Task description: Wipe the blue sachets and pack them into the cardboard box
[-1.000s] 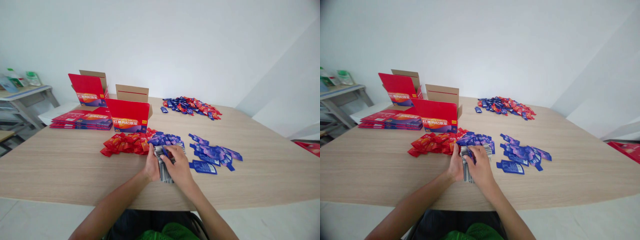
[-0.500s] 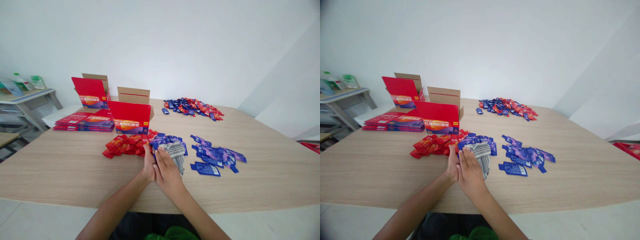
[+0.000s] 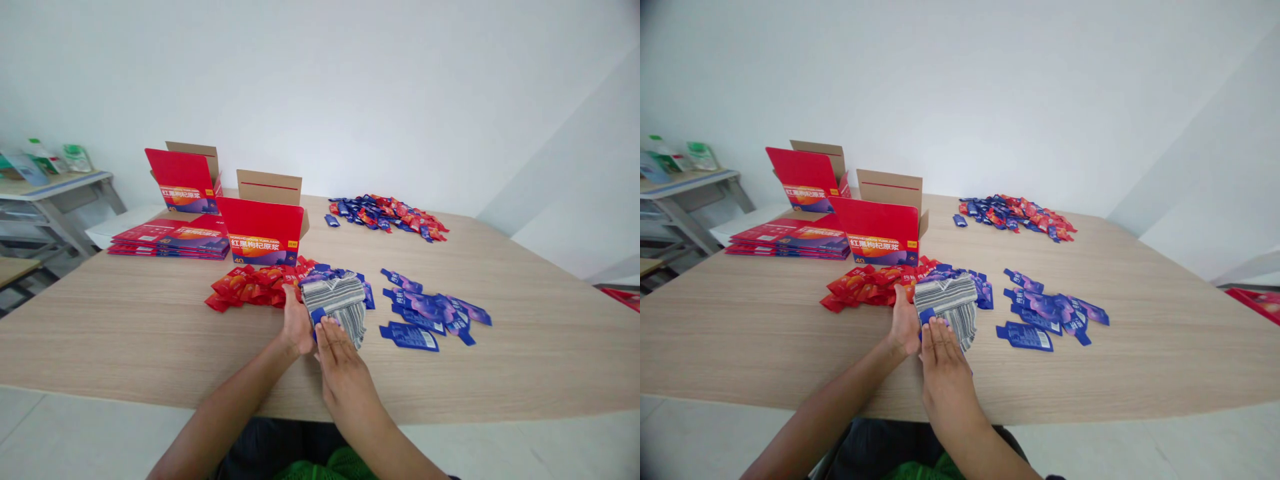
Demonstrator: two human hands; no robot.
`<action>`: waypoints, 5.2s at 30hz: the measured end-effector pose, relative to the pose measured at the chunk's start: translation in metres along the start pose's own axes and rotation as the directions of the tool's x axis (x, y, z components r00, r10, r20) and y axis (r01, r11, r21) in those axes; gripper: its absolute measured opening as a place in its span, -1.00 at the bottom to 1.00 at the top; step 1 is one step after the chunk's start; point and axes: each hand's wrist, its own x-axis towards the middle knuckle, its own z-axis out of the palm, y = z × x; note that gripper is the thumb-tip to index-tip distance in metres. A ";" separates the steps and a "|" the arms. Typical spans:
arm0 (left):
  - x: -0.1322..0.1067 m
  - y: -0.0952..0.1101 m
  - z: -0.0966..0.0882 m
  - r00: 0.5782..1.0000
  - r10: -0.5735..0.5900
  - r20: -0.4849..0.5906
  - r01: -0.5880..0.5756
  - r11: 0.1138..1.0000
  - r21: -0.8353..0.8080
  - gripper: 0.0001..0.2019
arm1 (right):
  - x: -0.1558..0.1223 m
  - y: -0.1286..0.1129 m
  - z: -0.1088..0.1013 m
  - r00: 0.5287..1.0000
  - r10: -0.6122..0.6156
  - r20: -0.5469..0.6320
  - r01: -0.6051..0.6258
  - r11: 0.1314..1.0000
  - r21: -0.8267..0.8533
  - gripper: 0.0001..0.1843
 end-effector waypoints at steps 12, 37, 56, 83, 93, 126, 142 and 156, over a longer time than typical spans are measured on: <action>0.002 -0.014 -0.011 0.985 0.079 -0.151 -0.086 0.996 -0.039 -0.19 | 0.058 0.013 0.010 0.996 0.070 0.055 -0.074 0.995 0.063 -0.30; -0.004 0.005 0.003 0.996 0.004 0.089 -0.006 1.000 0.017 0.15 | 0.057 0.016 -0.041 0.989 0.116 0.086 -0.119 0.992 0.031 -0.60; -0.001 -0.001 -0.010 0.981 -0.106 0.160 0.093 0.992 0.086 0.01 | 0.082 0.029 -0.032 0.975 0.101 0.196 -0.085 0.992 -0.090 -0.46; -0.002 -0.002 -0.003 0.981 -0.133 0.143 0.131 0.991 0.020 0.06 | 0.038 0.066 -0.040 0.892 0.434 -0.130 -0.406 0.892 0.198 -0.41; -0.014 -0.014 0.006 0.954 -0.198 0.227 0.181 0.979 0.095 0.02 | 0.051 0.068 -0.030 0.915 0.401 0.039 -0.403 0.909 0.111 -0.53; -0.007 -0.001 0.002 0.995 0.014 -0.101 -0.011 1.000 0.028 0.09 | 0.042 0.015 -0.019 0.998 0.046 0.036 -0.050 0.994 0.097 -0.37; -0.002 -0.006 -0.007 0.998 0.004 -0.061 -0.002 1.000 0.031 0.02 | 0.052 -0.002 -0.032 0.985 0.144 0.090 -0.132 0.983 -0.129 -0.50; -0.004 -0.020 -0.011 0.957 -0.136 0.256 0.121 0.990 0.074 0.02 | 0.091 0.029 -0.030 0.937 0.290 0.195 -0.252 0.947 -0.198 -0.44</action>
